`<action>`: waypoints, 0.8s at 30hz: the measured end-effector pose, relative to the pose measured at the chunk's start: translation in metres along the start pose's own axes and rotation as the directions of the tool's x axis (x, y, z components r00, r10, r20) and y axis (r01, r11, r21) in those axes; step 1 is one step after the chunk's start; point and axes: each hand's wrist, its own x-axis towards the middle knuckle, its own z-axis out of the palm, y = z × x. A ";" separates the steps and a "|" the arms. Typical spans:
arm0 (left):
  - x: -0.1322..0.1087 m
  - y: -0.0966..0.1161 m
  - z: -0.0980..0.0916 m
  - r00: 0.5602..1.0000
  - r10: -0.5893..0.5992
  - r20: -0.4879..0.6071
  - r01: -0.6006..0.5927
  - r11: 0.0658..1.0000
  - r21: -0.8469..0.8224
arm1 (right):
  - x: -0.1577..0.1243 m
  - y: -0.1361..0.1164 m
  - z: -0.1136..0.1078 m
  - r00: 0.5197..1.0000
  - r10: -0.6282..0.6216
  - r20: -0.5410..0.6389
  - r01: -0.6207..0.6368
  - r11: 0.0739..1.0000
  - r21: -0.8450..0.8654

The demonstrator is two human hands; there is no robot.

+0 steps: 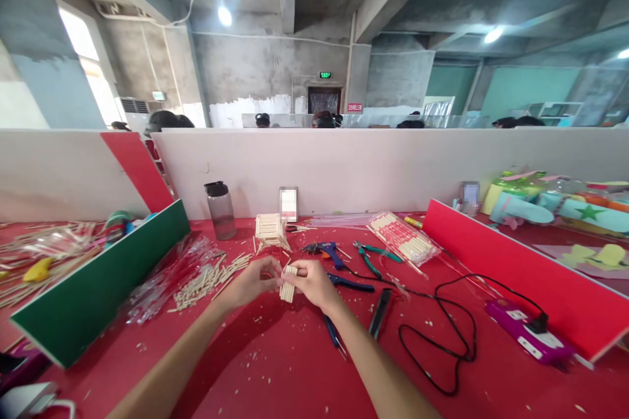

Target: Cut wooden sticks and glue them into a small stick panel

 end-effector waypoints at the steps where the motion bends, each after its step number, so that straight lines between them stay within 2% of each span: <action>1: 0.000 -0.001 0.000 1.000 0.007 0.001 -0.007 1.000 0.006 | 0.000 0.001 0.000 1.000 0.000 0.002 0.000 1.000 0.005; 6: 0.002 0.001 -0.003 1.000 0.027 -0.007 -0.026 0.993 0.118 | 0.003 0.003 -0.002 1.000 -0.006 0.008 0.006 1.000 0.003; 8: 0.003 0.001 -0.010 0.997 -0.010 -0.080 0.030 0.968 0.248 | 0.004 -0.001 -0.006 1.000 -0.018 -0.020 0.018 1.000 -0.019; 12: 0.002 -0.004 -0.028 0.961 -0.051 -0.273 0.178 0.868 0.463 | 0.003 -0.014 -0.021 0.992 -0.051 -0.112 0.053 0.999 0.011; 15: -0.002 -0.010 -0.033 0.947 -0.047 -0.317 0.239 0.761 0.603 | 0.002 -0.021 -0.030 0.983 -0.077 -0.167 0.082 0.996 0.026; 18: -0.006 -0.015 -0.026 0.962 0.041 -0.270 0.174 0.670 0.722 | 0.002 -0.020 -0.033 0.982 -0.078 -0.172 0.083 0.996 0.021; 21: -0.007 -0.015 -0.011 0.980 0.125 -0.153 0.024 0.693 0.720 | 0.004 -0.016 -0.029 0.986 -0.059 -0.156 0.063 0.998 0.018; 24: -0.008 -0.012 0.003 0.989 0.148 0.013 -0.113 0.696 0.709 | 0.004 -0.014 -0.025 0.991 -0.048 -0.125 0.048 0.999 -0.009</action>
